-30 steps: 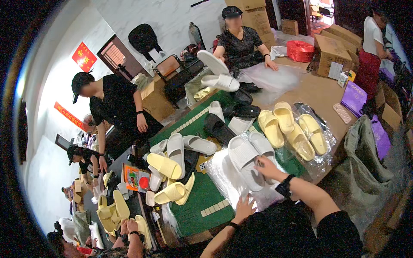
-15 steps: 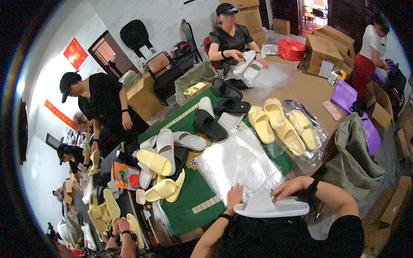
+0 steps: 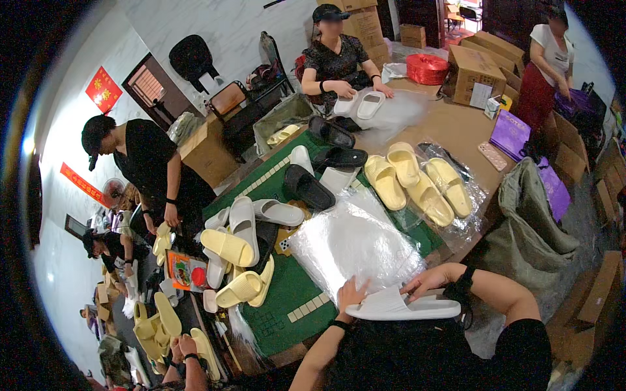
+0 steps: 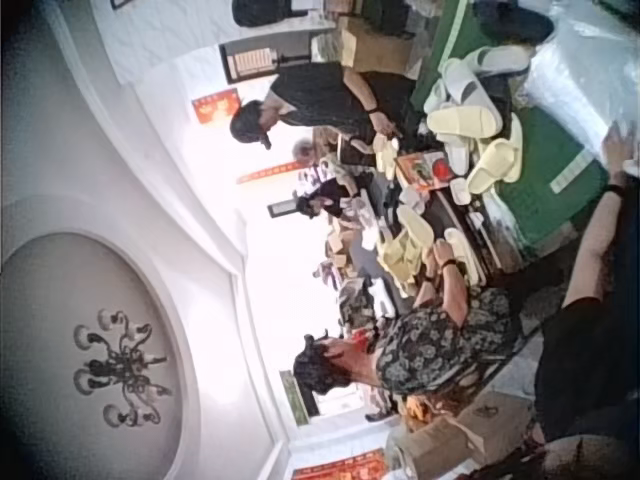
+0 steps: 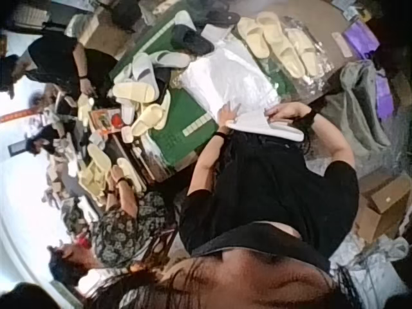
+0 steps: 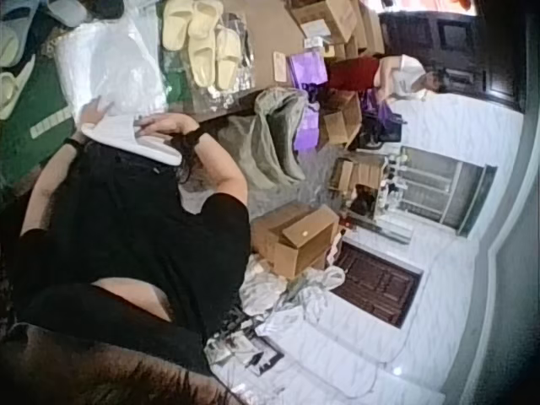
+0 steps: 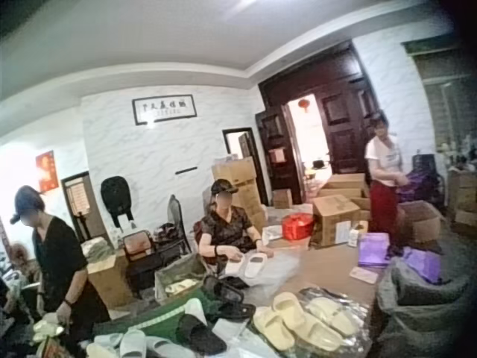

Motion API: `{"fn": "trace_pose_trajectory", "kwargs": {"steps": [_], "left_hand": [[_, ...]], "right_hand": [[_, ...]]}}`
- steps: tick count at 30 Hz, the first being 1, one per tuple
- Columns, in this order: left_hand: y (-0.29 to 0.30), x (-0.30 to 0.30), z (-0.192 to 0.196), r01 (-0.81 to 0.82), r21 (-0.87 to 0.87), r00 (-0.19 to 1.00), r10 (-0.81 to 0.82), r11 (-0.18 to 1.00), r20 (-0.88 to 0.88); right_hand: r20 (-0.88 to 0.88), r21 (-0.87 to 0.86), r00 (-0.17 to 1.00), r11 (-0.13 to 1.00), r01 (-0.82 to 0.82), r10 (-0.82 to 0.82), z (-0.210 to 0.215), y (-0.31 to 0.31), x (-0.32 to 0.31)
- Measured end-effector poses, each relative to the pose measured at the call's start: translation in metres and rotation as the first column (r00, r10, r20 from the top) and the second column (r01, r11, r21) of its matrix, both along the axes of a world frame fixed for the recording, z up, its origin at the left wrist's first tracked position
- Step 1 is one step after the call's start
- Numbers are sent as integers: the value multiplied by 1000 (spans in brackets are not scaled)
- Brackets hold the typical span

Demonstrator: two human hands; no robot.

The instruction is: The recorder is packing slippers into plastic bags and placing them into a larger transport bag.

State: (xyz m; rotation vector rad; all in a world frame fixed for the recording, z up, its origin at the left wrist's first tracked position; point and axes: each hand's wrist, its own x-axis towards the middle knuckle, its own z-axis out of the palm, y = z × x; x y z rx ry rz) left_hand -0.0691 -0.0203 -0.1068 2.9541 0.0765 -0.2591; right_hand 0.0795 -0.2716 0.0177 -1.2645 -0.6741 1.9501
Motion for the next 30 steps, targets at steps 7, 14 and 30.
{"fn": "trace_pose_trajectory", "kwargs": {"steps": [7,14,30], "left_hand": [[-16,-12,3,47,182,997,-57,982,48],[-4,-10,-5,-27,9,999,27,1000,39],[17,17,39,-244,-897,844,537,369,-8]], "right_hand": [[6,-2,1000,1000,7,-7,15,2,-3],[5,0,1000,1000,0,0,21,2,-4],[379,261,919,965,8,-110,34,8,-3]]}}
